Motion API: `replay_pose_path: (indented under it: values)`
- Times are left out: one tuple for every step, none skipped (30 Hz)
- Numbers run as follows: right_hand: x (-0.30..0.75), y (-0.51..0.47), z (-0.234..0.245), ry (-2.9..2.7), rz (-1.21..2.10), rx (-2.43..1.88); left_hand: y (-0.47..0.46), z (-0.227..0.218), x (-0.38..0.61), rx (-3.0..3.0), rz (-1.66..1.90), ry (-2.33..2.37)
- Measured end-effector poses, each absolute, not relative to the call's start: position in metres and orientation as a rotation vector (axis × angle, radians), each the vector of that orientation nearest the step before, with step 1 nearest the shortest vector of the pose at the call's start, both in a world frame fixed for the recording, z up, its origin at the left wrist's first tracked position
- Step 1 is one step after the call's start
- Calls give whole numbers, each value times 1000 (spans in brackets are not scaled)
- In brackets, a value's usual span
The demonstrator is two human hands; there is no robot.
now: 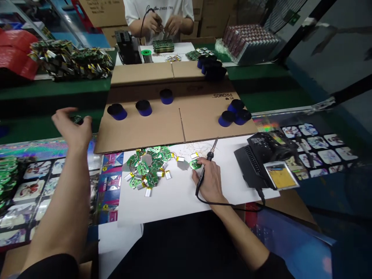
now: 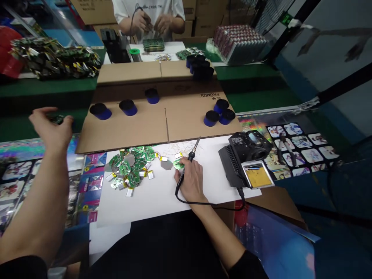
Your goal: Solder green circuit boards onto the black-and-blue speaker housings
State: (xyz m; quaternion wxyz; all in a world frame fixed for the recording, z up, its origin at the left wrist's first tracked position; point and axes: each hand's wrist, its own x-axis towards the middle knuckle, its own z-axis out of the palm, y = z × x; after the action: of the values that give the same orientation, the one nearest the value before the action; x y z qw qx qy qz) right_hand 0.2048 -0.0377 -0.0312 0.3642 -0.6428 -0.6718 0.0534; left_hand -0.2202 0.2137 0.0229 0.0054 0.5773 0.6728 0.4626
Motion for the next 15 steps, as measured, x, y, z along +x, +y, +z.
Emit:
replay_pose_path:
  values:
    - [205,-37,-30,-1723,138,-1642,214,25,-206,1887,1372,2009]
    - [205,-37,-29,-1722,138,-1622,216,27,-191,1973,1256,1876]
    - [205,-37,-28,-1725,137,-1596,218,28,-178,2031,1159,1769]
    - [206,-37,-27,-1730,135,-1570,220,28,-167,2055,1108,1712]
    - [207,-38,-26,-1738,130,-1546,223,29,-159,2063,1081,1686]
    - [209,-39,-25,-1741,119,-1529,225,29,-153,2051,1091,1701]
    - [211,-41,-24,-1731,102,-1514,225,30,-149,2032,1119,1731]
    - [213,-43,-24,-1700,96,-1494,224,33,-146,2016,1120,1746]
    - [215,-44,-23,-1654,103,-1465,219,36,-144,2005,1103,1745]
    - [217,-46,-23,-1600,120,-1432,211,39,-142,1996,1083,1725]
    - [219,-47,-23,-1546,142,-1405,199,44,-138,1992,1045,1675]
    - [220,-48,-22,-1488,180,-1382,183,48,-133,1986,1030,1619]
    - [221,-50,-20,-1426,236,-1363,164,51,-125,1986,1023,1523]
    - [221,-50,-17,-1359,303,-1347,143,52,-114,1998,945,1391]
    - [221,-51,-13,-1291,375,-1326,120,53,-102,2006,877,1282]
